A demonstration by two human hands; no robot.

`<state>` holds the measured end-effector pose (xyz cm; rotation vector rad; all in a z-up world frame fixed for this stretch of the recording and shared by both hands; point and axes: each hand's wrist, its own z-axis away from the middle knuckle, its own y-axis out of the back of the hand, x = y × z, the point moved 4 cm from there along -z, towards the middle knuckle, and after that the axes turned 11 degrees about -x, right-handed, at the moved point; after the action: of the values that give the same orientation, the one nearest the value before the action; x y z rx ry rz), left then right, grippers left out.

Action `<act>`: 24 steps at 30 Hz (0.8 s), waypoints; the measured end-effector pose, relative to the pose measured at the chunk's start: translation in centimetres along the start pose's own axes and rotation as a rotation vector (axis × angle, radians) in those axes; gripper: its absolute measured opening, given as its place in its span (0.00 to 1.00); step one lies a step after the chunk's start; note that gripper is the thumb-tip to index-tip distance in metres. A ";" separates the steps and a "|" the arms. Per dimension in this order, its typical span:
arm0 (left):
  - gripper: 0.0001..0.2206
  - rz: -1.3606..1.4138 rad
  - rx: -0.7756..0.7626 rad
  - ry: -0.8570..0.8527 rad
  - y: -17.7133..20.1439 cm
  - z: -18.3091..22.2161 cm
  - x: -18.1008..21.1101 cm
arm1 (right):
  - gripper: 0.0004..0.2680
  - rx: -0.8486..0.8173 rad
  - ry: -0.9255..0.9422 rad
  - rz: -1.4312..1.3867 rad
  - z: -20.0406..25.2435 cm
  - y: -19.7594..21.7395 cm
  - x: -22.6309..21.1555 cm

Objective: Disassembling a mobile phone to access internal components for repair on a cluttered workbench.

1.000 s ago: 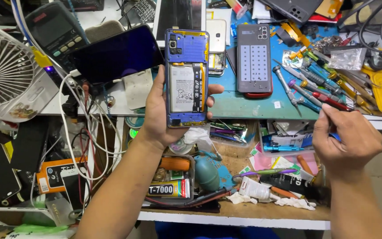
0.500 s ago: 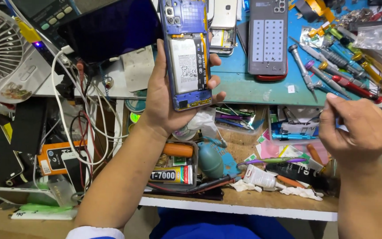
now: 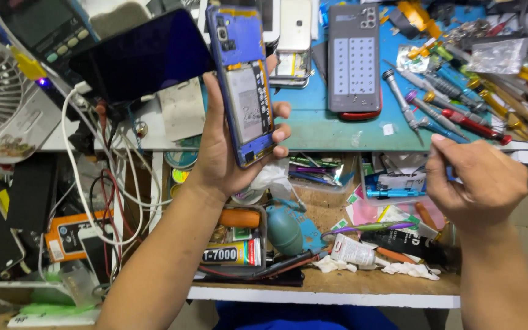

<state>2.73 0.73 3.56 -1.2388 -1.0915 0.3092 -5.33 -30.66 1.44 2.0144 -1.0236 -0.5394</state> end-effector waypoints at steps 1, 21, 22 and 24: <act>0.46 -0.005 -0.024 0.006 0.0 -0.1 -0.2 | 0.01 0.011 -0.004 0.022 -0.4 0.2 -0.1; 0.42 -0.385 0.074 -0.155 1.4 -0.3 -4.2 | 0.02 0.158 -0.136 -0.244 -3.7 1.0 -2.3; 0.42 -0.395 0.061 -0.171 1.0 -0.4 -4.2 | 0.02 0.173 -0.120 -0.237 -4.6 1.2 -3.5; 0.47 -0.395 0.052 -0.206 0.1 -0.6 -4.2 | 0.03 0.013 -0.190 -0.447 -6.6 0.9 -5.4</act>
<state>1.14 -2.57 1.38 -0.9331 -1.4674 0.1630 -4.55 -23.55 6.19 2.2450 -0.6785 -0.9767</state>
